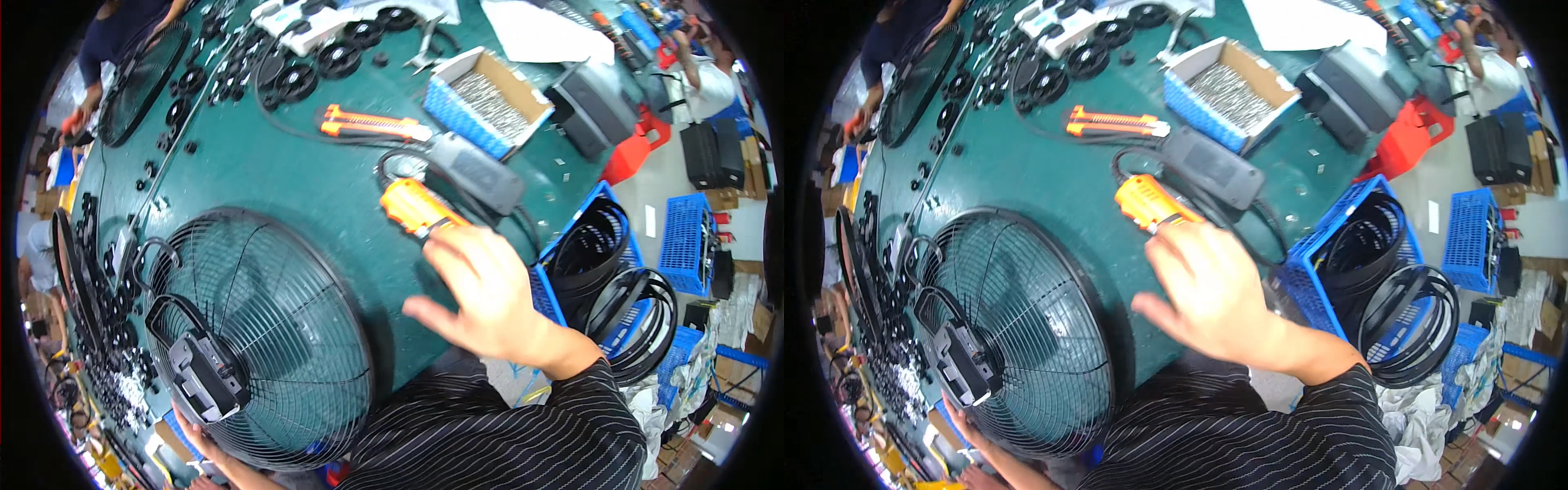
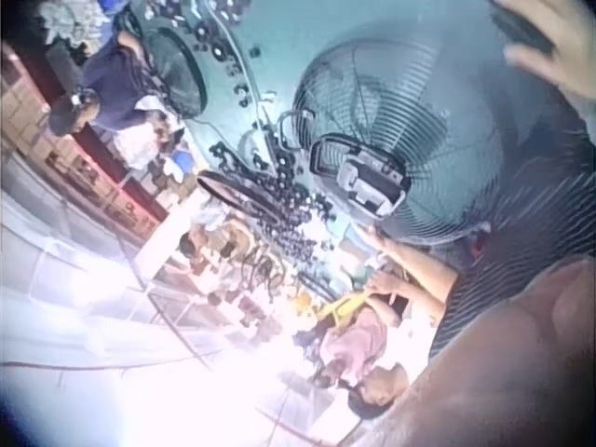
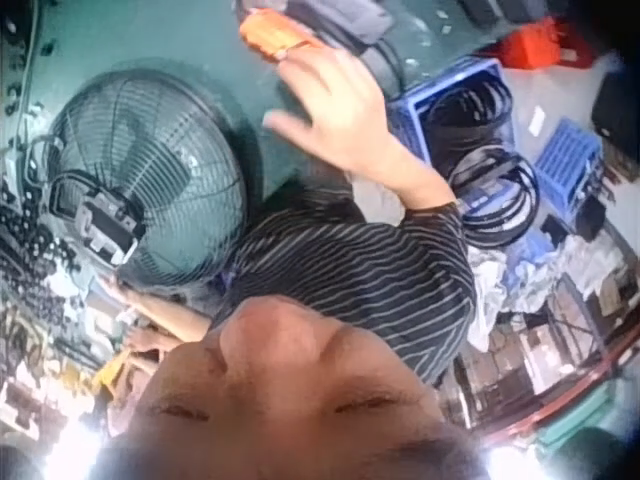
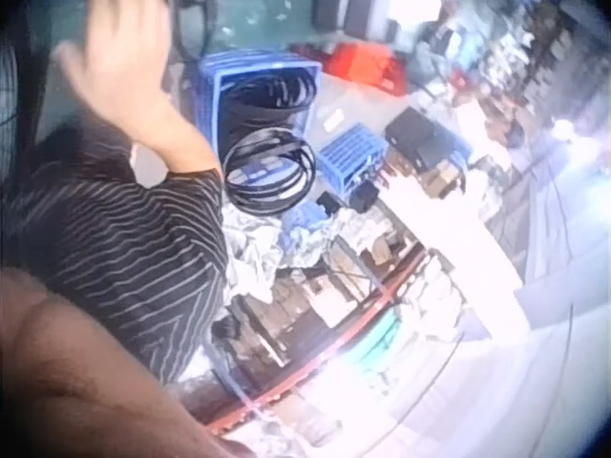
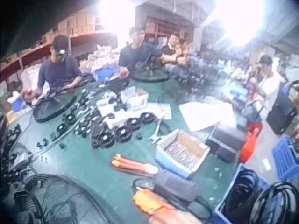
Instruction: Assembling industrial fan components by attaching handles and rims to the fan grilles using an electric screwdriver.
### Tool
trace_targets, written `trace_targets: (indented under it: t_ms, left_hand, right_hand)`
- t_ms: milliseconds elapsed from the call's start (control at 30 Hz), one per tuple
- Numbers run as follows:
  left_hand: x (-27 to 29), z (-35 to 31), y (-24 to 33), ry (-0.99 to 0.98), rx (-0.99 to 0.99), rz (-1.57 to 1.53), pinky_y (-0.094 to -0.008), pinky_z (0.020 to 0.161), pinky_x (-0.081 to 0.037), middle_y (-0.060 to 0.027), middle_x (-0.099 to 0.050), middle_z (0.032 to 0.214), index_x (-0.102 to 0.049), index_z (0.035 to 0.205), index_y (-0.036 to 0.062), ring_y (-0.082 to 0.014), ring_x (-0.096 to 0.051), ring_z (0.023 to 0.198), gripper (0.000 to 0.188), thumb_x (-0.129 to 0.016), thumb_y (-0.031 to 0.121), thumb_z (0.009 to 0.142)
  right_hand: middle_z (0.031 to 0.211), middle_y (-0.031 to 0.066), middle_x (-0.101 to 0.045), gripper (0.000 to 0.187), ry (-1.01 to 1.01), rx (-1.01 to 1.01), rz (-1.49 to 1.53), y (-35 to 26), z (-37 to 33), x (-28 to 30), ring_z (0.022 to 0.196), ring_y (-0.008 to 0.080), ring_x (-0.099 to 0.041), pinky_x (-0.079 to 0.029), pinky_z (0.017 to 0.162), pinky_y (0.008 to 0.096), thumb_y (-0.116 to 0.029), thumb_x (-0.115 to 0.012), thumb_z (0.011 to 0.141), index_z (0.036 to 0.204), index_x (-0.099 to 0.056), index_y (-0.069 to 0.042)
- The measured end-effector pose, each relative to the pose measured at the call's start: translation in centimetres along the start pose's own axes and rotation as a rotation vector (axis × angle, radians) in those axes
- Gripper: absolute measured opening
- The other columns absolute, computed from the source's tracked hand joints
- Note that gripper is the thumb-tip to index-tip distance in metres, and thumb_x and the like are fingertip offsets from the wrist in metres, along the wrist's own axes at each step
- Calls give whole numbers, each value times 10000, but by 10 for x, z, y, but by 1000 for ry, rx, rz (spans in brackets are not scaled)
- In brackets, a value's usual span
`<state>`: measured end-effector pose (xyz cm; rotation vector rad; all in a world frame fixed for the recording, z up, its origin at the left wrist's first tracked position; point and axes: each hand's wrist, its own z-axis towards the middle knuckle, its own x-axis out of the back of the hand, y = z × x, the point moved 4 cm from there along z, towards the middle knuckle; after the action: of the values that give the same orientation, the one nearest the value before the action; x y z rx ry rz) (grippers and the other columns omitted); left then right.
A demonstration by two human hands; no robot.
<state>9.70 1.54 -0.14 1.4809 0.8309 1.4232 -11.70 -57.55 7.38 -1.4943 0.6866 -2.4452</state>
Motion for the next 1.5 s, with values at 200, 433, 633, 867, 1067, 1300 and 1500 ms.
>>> trace_targets:
  t_ms: [200, 433, 633, 867, 1067, 1300, 1500]
  left_hand:
    - [-34, 10, 113, 18, -170, 225, -423, 1190, -214, -204, -397, 1524, -332, 1502, -35, -297, -349, 1432, 680, -523, 284, 933]
    - [-95, 33, 215, -241, -578, 814, -418, 1145, -306, -201, -491, 1437, -487, 1387, -33, -319, -451, 1351, 455, -529, 79, 948]
    - [-67, 32, 201, 11, -490, 785, -362, 908, -484, -175, -620, 1227, -591, 1264, -24, -260, -611, 1062, 327, -594, 85, 956]
    - [14, -43, 185, 476, -367, 913, -371, 858, -513, -163, -681, 1104, -664, 1178, 19, -281, -668, 943, 276, -622, 58, 908]
    - [67, -61, 190, 630, -175, 1018, -369, 758, -529, -112, -691, 968, -667, 1062, 42, -300, -684, 844, 201, -647, 76, 865]
    - [94, -24, 110, 161, 284, 1233, -456, 782, -536, -157, -714, 917, -729, 972, 115, -326, -692, 901, 200, -676, 231, 818]
    - [108, -5, 76, 116, 407, 1132, -418, 830, -543, -153, -720, 1010, -717, 1020, 89, -318, -693, 951, 540, -765, 530, 712]
  right_hand:
    - [1086, 156, -530, 652, -198, -238, -220, 24, -4, 3, 971, 309, -604, -553, 760, 382, -208, -790, 736, 1257, -514, 71]
    - [1105, 183, -539, 610, -109, -296, 58, 28, -3, 13, 836, 348, -656, -557, 735, 392, -158, -745, 718, 1258, -556, 54]
    - [1070, 88, -569, 602, 326, -368, 786, 22, -29, 81, 920, 136, -591, -493, 779, 279, -100, -751, 698, 1254, -572, 46]
    - [811, 98, -571, 445, 708, -211, 890, -18, -15, 58, 755, 167, -586, -512, 739, 295, -157, -636, 794, 1165, -473, 27]
    - [842, 99, -556, 344, 432, 149, 621, -50, 3, 7, 725, 138, -553, -475, 686, 272, -98, -574, 902, 1183, -445, 53]
    - [930, 58, -564, 505, 305, -32, 771, -33, 11, -11, 633, 82, -512, -426, 519, 205, 31, -594, 935, 1388, -375, 0]
    - [931, 71, -571, 477, 420, 54, 643, -20, 9, -8, 648, 85, -517, -433, 511, 209, 9, -586, 952, 1381, -378, 4]
